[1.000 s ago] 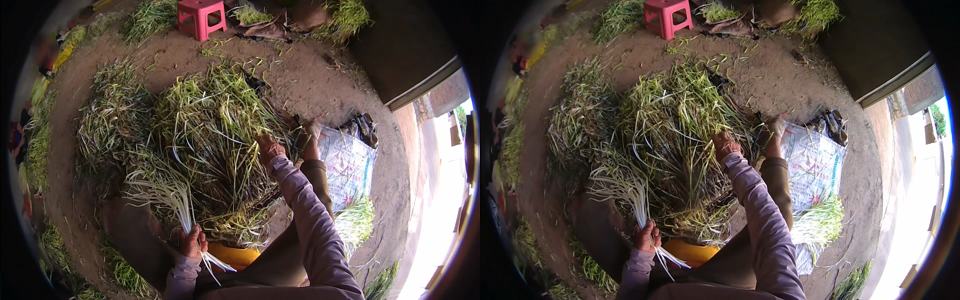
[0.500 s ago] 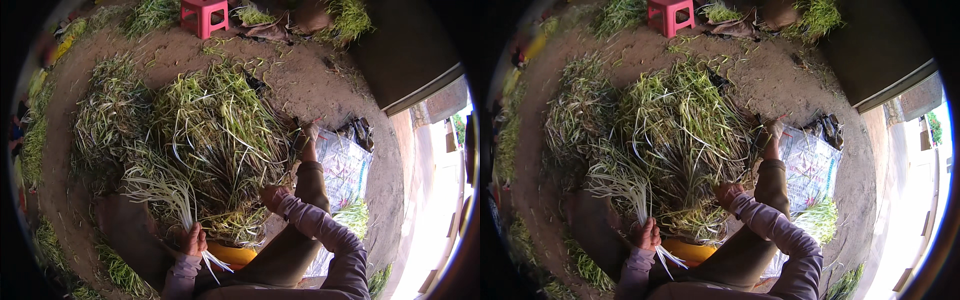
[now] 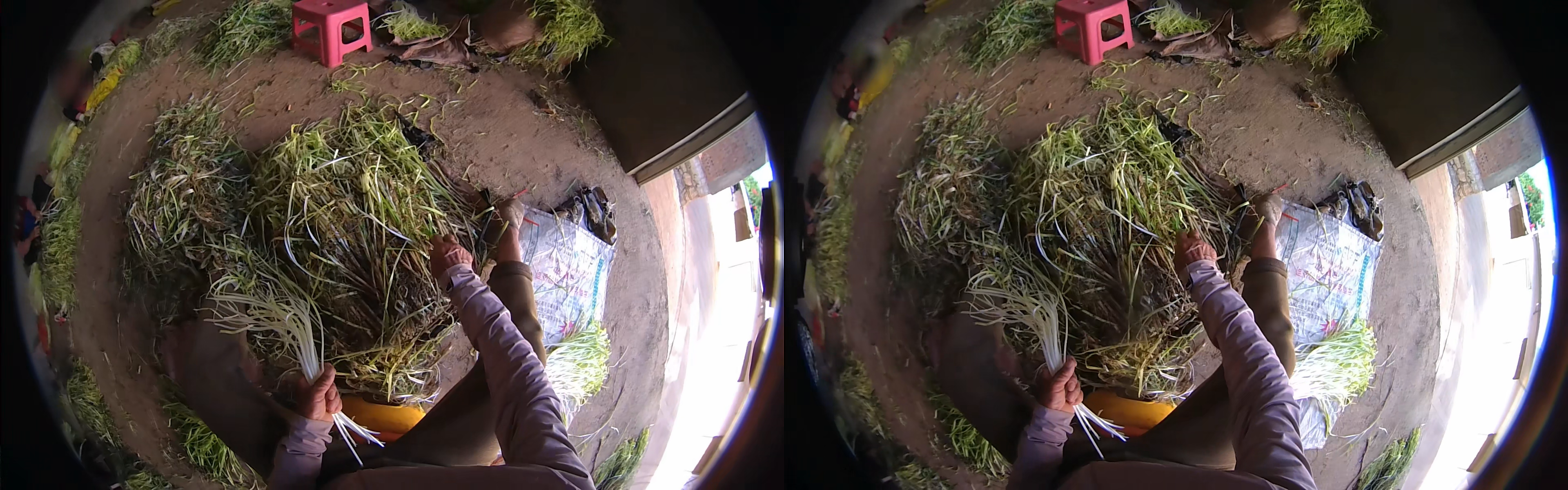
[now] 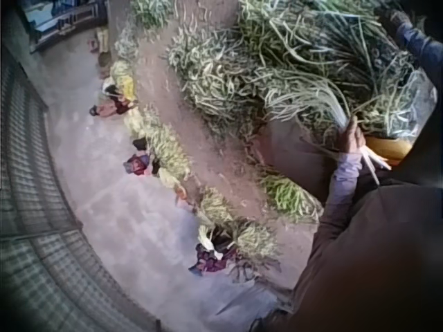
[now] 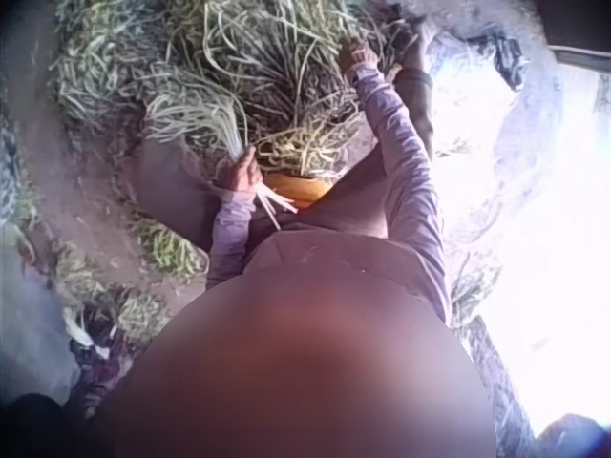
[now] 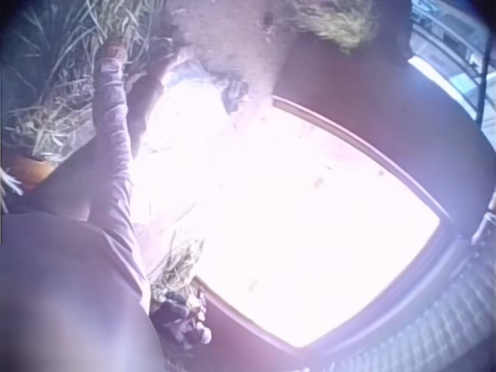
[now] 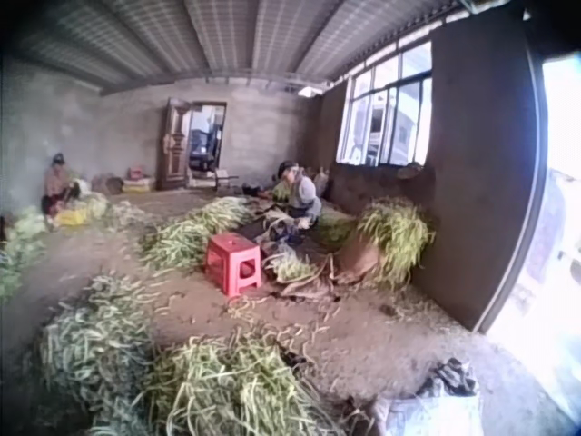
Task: The person sits on the ground and repeatedly pulls apart long white plant stalks by hand, separating them into smaller pieces and placing them into a pile. The task continues with consistent hand motions and no tools used.
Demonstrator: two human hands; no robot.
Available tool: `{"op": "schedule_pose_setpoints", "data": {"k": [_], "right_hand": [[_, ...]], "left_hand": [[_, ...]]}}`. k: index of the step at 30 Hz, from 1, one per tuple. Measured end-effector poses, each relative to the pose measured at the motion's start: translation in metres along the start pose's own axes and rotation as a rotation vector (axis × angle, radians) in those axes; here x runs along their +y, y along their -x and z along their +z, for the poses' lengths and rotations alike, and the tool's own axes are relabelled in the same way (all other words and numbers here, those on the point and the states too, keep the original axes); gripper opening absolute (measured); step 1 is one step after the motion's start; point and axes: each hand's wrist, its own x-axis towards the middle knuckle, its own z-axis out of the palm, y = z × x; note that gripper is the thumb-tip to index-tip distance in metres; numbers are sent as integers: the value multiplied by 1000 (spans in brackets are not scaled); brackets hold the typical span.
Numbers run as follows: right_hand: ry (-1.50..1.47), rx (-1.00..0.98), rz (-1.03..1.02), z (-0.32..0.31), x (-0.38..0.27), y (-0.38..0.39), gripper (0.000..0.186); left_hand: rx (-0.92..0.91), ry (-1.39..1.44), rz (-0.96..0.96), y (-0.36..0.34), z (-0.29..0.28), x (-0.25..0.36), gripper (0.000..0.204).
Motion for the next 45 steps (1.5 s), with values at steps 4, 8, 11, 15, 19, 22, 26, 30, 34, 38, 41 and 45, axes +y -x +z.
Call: {"op": "schedule_pose_setpoints", "data": {"k": [4, 8, 11, 15, 19, 22, 26, 30, 34, 38, 41, 45], "right_hand": [[-19, -87, -30, 48, 32, -10, 9], [1, -32, -194, 9, 8, 11, 15], [-204, -140, -117, -39, -18, 51, 23], [-462, -207, -205, -39, -34, 112, 24], [-678, -269, -285, -33, -64, 169, 21], [-703, -332, -280, -42, -93, 204, 22], [-743, -293, -301, -40, -116, 234, 20], [-810, -242, -293, -33, -126, 248, 18], [-813, -216, -297, -33, -132, 256, 19], [-710, -235, -312, -33, -135, 258, 26], [-965, -273, -216, -25, -137, 257, 29], [-1461, -543, 239, -34, -147, 244, 30]], "left_hand": [[-14, 13, 4, 2, 5, 2, 14], [15, 15, 45, 7, 1, 3, 16], [-2, 20, 57, 7, 4, 0, 17], [-32, 1, 123, 10, 11, -5, 21], [-13, -87, 233, 18, 21, -3, 22], [34, -162, 271, 26, 31, 0, 21], [58, -198, 360, 27, 25, -9, 21], [62, -224, 414, 27, 15, -14, 24], [93, -215, 418, 29, 13, -15, 23], [81, -276, 390, 28, 11, -19, 17], [72, -268, 387, 34, 16, -14, 15], [27, -304, 425, 38, 15, -14, 16]]}}
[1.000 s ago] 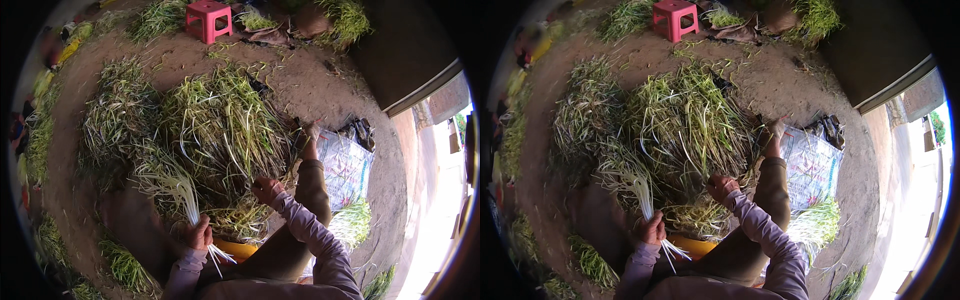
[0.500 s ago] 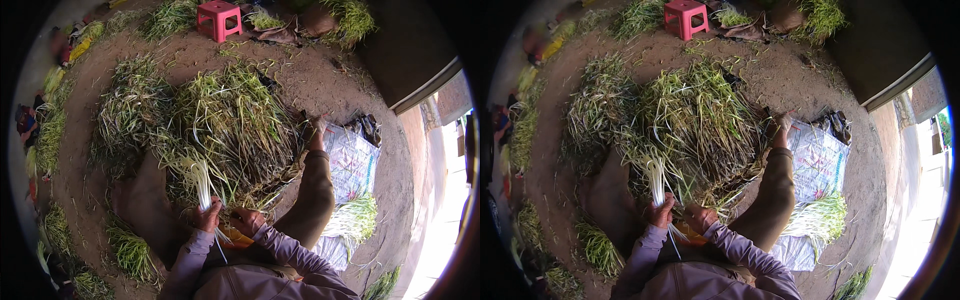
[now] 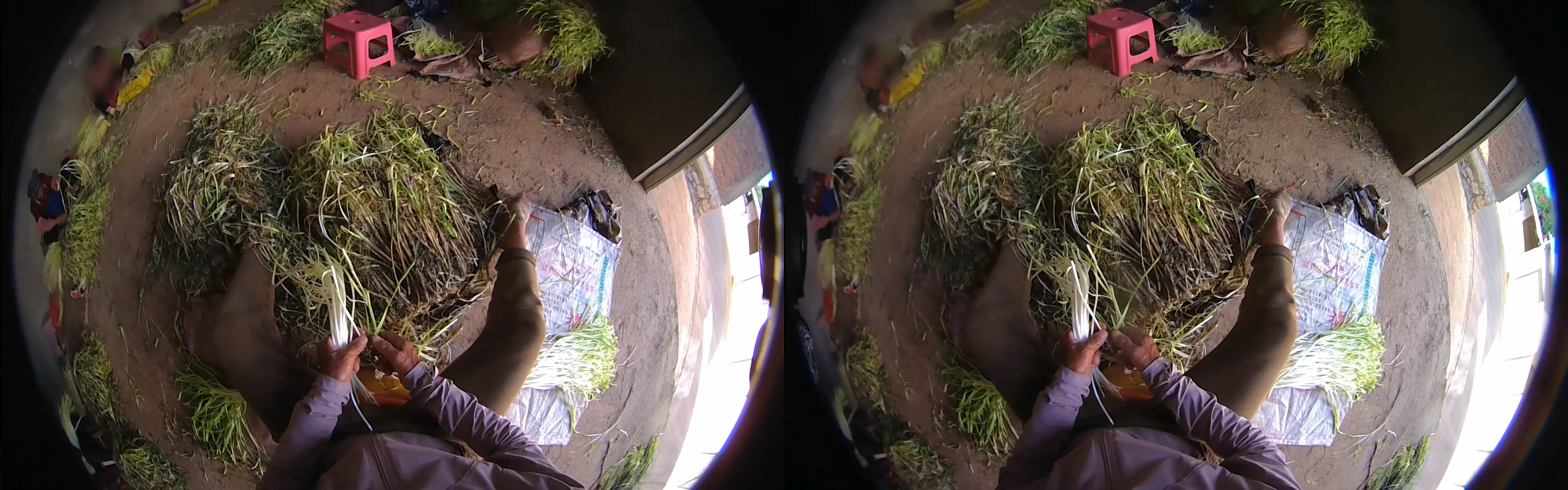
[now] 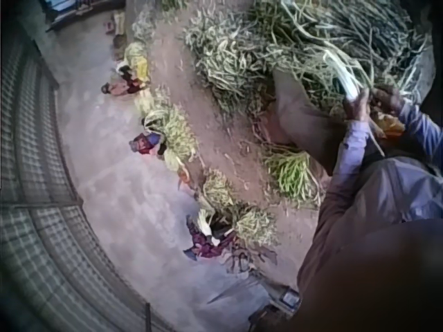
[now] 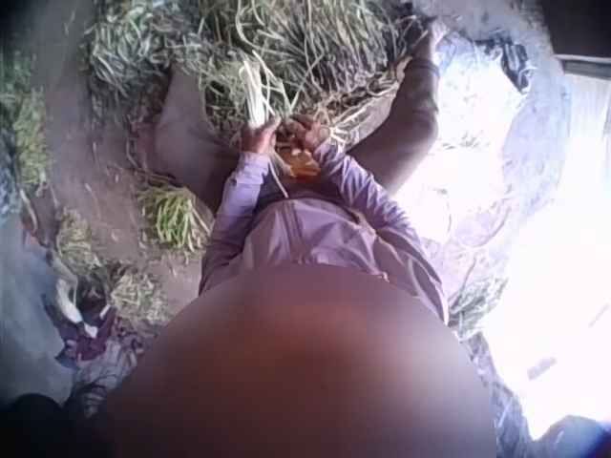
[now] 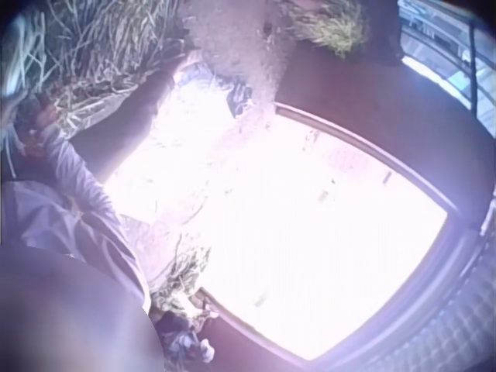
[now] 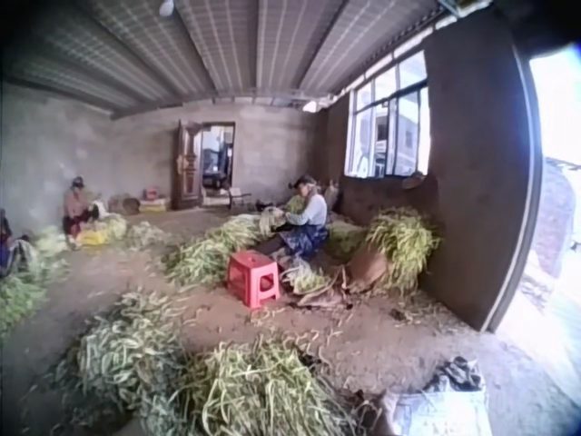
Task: The person sits on the ground and repeatedly pulls apart long white plant stalks by hand, separating them into smaller pieces and placing them into a pile. The task continues with consistent hand motions and no tools used.
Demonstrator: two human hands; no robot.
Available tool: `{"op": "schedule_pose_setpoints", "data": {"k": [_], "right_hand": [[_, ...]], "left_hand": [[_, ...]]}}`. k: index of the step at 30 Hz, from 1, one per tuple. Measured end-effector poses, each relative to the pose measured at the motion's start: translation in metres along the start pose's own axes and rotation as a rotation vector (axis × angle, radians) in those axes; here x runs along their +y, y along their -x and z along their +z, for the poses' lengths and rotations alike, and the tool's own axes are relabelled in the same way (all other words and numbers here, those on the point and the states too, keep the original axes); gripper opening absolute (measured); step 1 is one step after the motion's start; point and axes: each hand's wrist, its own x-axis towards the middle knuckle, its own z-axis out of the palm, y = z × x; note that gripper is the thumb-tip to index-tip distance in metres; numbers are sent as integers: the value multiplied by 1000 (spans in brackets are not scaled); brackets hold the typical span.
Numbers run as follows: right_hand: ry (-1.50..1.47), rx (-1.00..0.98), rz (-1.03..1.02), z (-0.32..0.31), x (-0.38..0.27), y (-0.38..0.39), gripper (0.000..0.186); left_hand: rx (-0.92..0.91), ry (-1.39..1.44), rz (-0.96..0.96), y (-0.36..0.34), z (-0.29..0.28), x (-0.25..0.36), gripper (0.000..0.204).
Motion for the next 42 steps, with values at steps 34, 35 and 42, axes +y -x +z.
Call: {"op": "schedule_pose_setpoints", "data": {"k": [34, 35, 42], "right_hand": [[-261, -38, -243, -34, -21, -20, 34], [-241, -172, -208, -21, -29, -20, 40], [-11, -412, -49, 12, -9, -34, 20]], "left_hand": [[-207, 259, 56, 9, -51, 42, 26], [-222, 251, 24, 9, -47, 40, 27], [-271, 189, -103, 8, -41, 38, 24]]}}
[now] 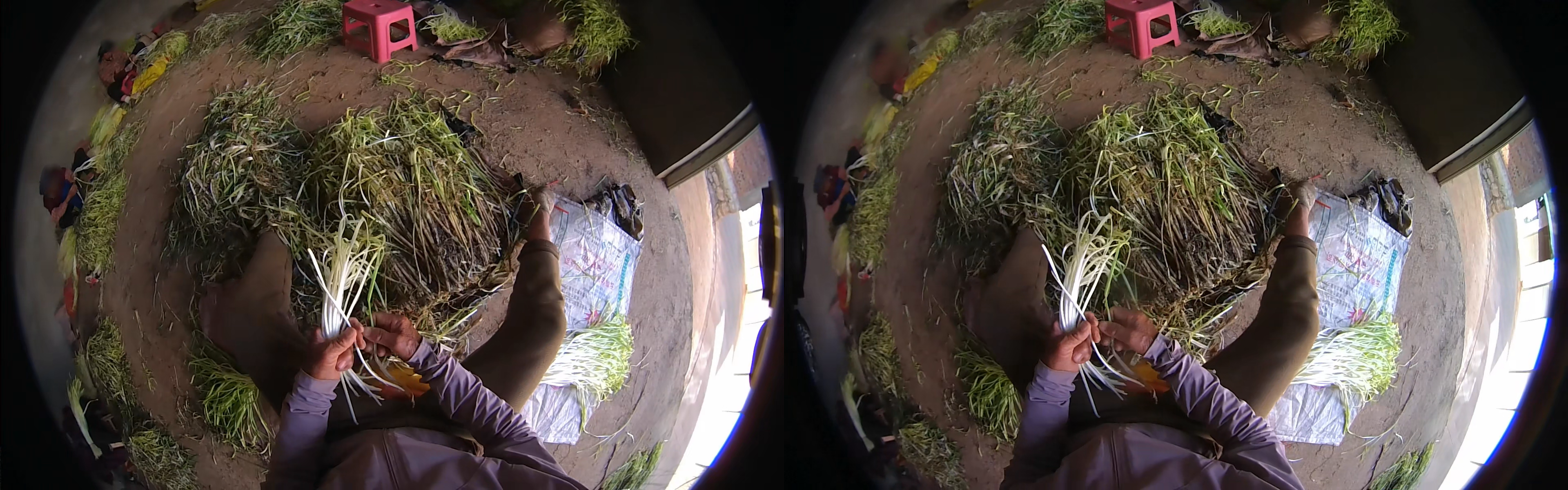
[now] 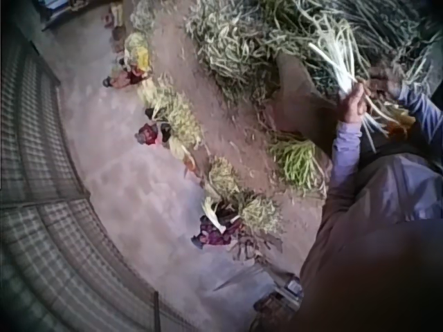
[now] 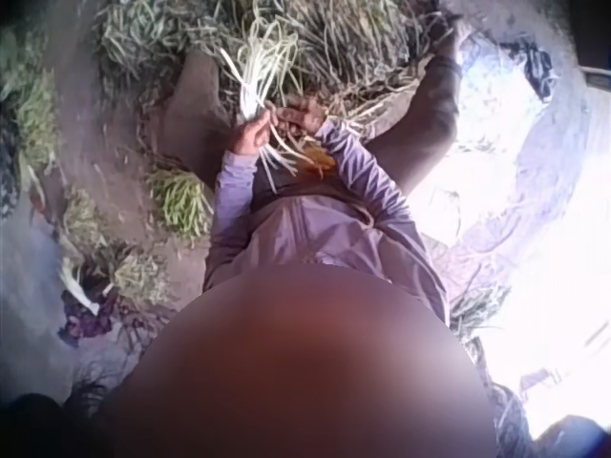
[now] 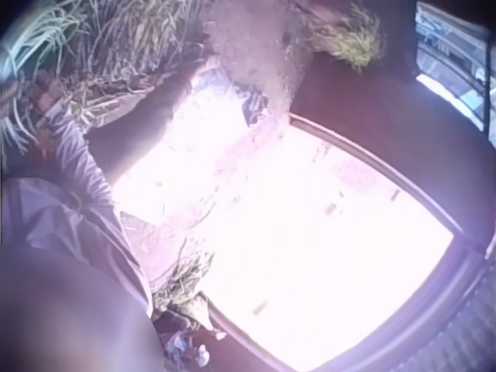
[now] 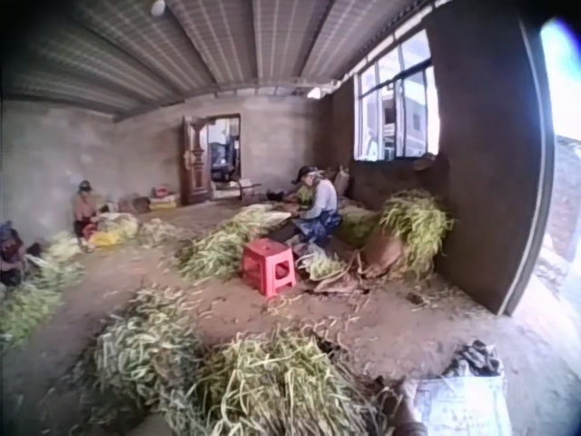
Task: The person sits on the ground and repeatedly pulls apart long white plant stalks by hand, separating them into smaller pieces and placing them into a pile. The task continues with consistent hand motions and no tools used.
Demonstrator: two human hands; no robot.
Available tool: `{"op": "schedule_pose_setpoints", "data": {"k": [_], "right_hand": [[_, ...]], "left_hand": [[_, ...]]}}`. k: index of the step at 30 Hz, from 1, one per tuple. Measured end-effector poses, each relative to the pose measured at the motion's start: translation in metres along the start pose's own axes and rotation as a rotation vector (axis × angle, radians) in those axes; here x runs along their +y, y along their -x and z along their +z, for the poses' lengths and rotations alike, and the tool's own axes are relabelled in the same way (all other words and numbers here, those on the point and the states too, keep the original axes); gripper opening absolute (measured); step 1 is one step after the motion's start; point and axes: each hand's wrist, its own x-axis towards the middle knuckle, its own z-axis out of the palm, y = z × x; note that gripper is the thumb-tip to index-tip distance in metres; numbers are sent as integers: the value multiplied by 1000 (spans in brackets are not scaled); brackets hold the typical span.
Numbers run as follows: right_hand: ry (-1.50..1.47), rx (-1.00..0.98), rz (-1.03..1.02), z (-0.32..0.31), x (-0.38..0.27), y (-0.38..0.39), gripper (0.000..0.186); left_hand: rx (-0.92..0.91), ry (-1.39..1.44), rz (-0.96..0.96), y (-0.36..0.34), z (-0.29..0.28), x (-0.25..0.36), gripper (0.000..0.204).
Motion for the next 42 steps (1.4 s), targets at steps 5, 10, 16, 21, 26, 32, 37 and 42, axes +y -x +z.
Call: {"op": "schedule_pose_setpoints", "data": {"k": [5, 10, 16, 21, 26, 32, 37, 42], "right_hand": [[273, 64, 46, -17, 21, 17, 16], [1116, -157, -557, -74, 69, 36, 22], [1269, -118, 593, -123, 44, 55, 19], [1781, 105, 411, -117, 53, 57, 19], [1321, 118, -156, -37, 5, 26, 29], [112, -175, -9, 17, -11, 1, 20], [-114, -89, -73, 24, 21, 2, 12], [-35, 165, 8, 24, 22, 5, 14]], "left_hand": [[224, -72, 84, -6, -21, -7, 22], [255, -39, 161, -1, -28, 12, 23], [309, 54, 309, 3, -49, 34, 25], [255, 48, 237, 3, -38, 25, 25], [212, 56, 177, -1, -25, 14, 24], [167, 1, 143, -7, -11, 12, 24], [176, -1, 158, -7, -10, 6, 27], [194, -48, 68, -5, -9, -13, 31]]}}
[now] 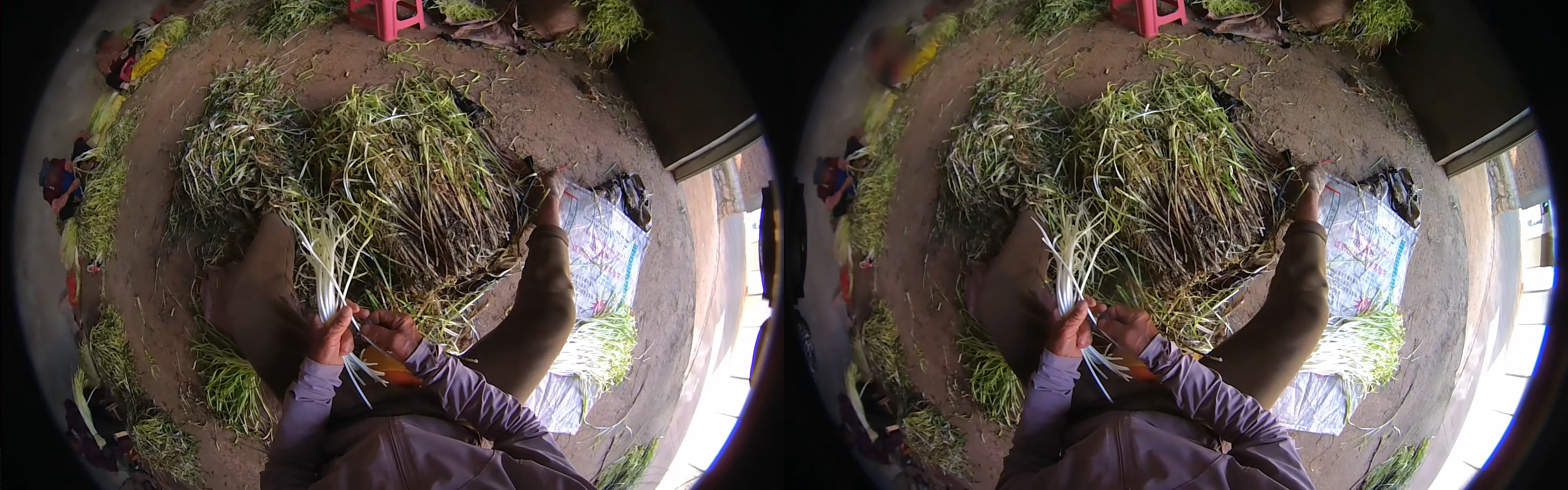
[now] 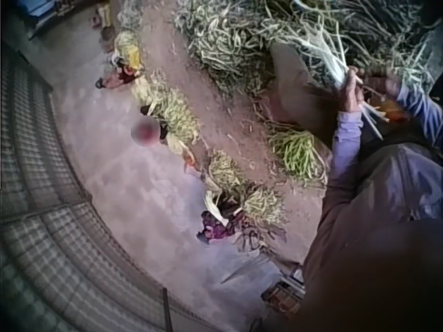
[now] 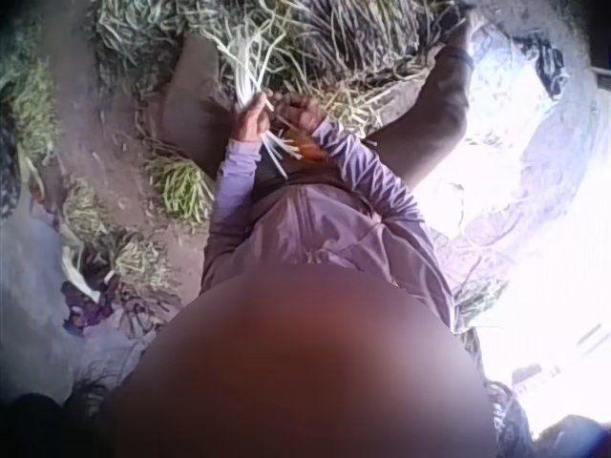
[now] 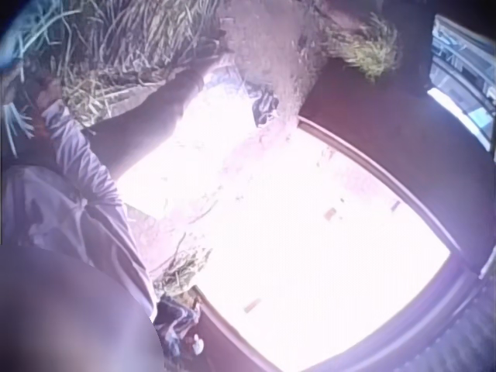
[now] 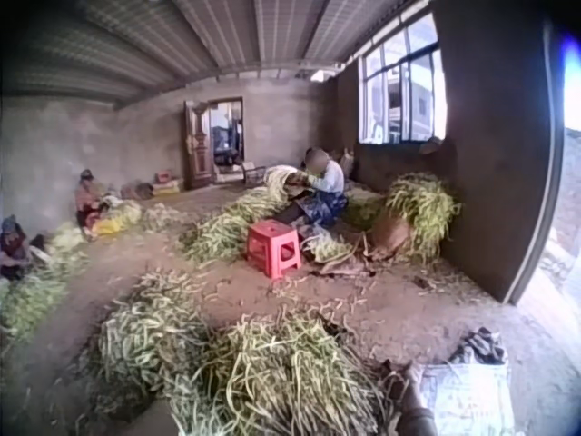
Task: The person sits on the ground and repeatedly pulls apart long white plant stalks by hand, separating them into smaller pieces and placing them into a pile. The task continues with consistent hand motions and no tools used.
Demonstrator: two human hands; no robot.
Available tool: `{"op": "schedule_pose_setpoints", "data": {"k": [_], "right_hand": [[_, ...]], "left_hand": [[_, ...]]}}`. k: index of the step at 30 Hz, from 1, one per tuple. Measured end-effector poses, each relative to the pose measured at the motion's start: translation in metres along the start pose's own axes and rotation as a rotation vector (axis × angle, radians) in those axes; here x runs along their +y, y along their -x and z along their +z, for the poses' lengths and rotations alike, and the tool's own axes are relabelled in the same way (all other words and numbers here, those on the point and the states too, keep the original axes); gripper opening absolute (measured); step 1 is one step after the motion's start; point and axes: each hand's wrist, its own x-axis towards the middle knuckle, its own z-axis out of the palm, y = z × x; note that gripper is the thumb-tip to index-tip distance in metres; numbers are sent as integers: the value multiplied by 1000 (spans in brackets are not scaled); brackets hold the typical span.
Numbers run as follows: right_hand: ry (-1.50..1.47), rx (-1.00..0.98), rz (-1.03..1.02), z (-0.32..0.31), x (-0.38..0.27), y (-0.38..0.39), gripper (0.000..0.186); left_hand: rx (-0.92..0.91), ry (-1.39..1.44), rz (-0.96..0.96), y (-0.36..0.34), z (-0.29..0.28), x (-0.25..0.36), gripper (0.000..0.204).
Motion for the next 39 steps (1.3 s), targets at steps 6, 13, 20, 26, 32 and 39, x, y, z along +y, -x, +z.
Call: {"op": "schedule_pose_setpoints", "data": {"k": [6, 13, 20, 26, 32, 39], "right_hand": [[199, 19, -126, -6, 2, 7, 11], [-226, -104, 232, -19, -17, 50, 10], [26, -181, 86, -44, -25, 91, 9], [-136, -170, 106, -67, -81, 142, 8], [-358, 61, -690, -88, -102, 160, 16], [1728, 141, 107, -114, -13, 93, 16]], "left_hand": [[24, -1, -3, -1, 4, -2, 21], [31, 78, -29, -8, -13, 0, 24], [123, 146, -17, -15, -27, 4, 25], [200, 167, 63, -26, -53, 9, 21], [200, 144, 68, -33, -66, 3, 22], [172, 184, 39, -33, -57, 3, 23]]}}
